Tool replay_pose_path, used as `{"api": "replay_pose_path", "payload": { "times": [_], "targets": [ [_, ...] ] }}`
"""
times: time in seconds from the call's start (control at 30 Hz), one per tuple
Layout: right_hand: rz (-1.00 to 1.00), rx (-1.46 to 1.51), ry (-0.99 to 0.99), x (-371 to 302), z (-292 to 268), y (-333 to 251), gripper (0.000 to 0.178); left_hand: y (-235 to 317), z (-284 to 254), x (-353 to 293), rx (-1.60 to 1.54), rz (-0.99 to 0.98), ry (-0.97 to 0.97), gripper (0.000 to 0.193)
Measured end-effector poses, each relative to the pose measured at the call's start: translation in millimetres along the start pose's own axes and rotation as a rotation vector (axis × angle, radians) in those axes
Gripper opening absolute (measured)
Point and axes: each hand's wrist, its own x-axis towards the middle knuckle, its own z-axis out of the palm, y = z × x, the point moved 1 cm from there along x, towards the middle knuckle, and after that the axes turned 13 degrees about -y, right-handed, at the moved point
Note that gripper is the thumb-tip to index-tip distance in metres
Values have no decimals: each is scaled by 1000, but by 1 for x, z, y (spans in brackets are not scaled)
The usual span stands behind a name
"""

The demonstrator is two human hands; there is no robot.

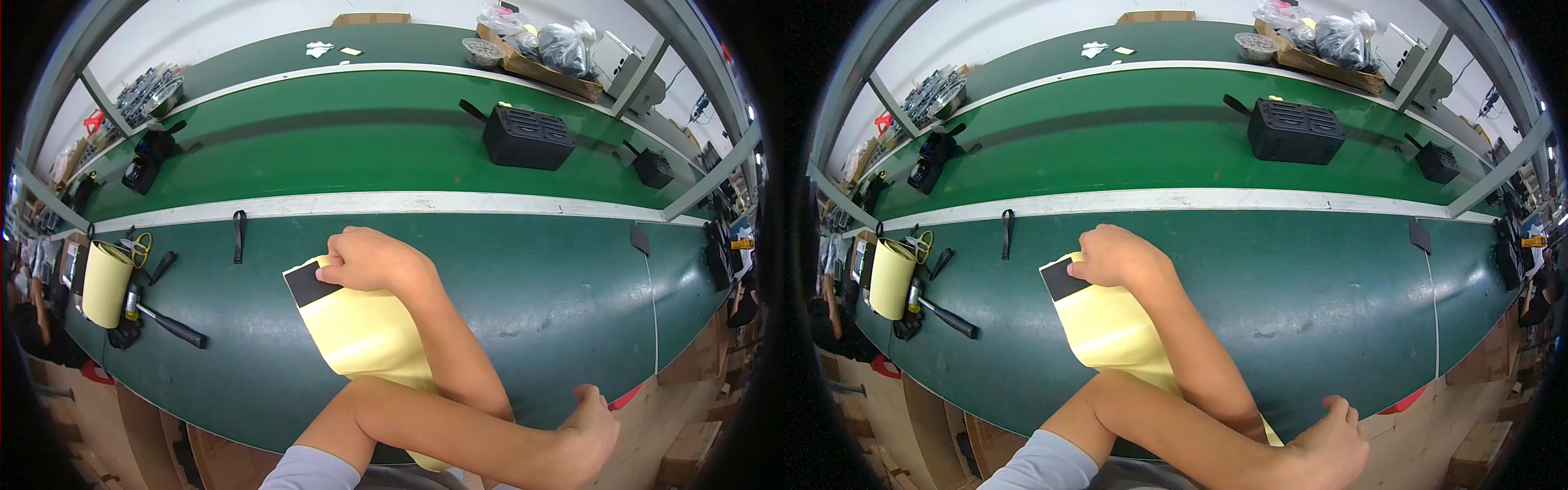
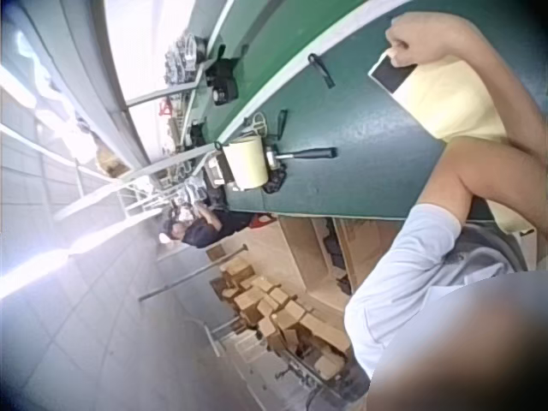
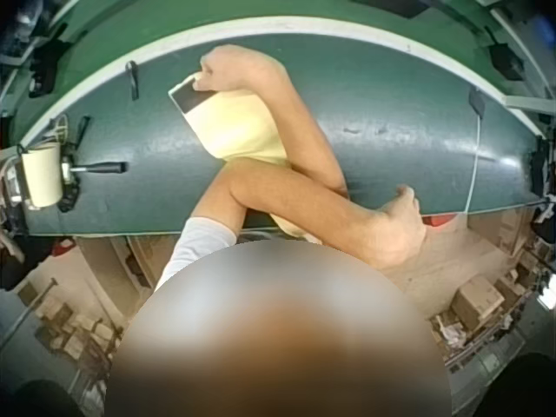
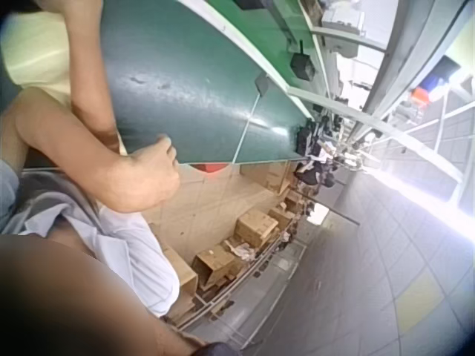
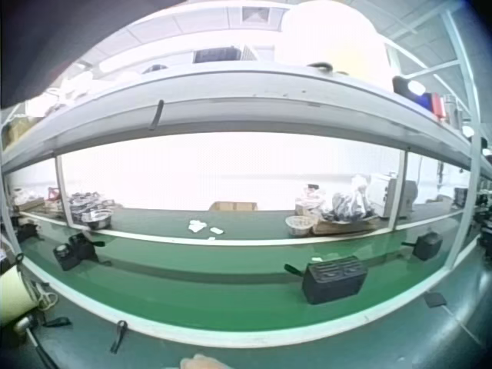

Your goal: Assembling the internal components and housing of an electronic device on a production line.

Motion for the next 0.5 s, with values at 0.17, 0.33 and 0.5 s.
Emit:
{"api": "replay_pose_path", "payload": {
  "times": [0.17, 0.33, 0.5],
  "targets": [
    [22, -65, -51, -9, -1, -3, 26, 0, 0, 1, -5, 9, -7, 37],
    [29, -15, -101, -8, -5, -3, 26, 0, 2, 1, 6, 13, 7, 38],
    [48, 30, -101, -5, -5, -4, 23, 2, 3, 3, 29, 11, -9, 38]
  ]
}}
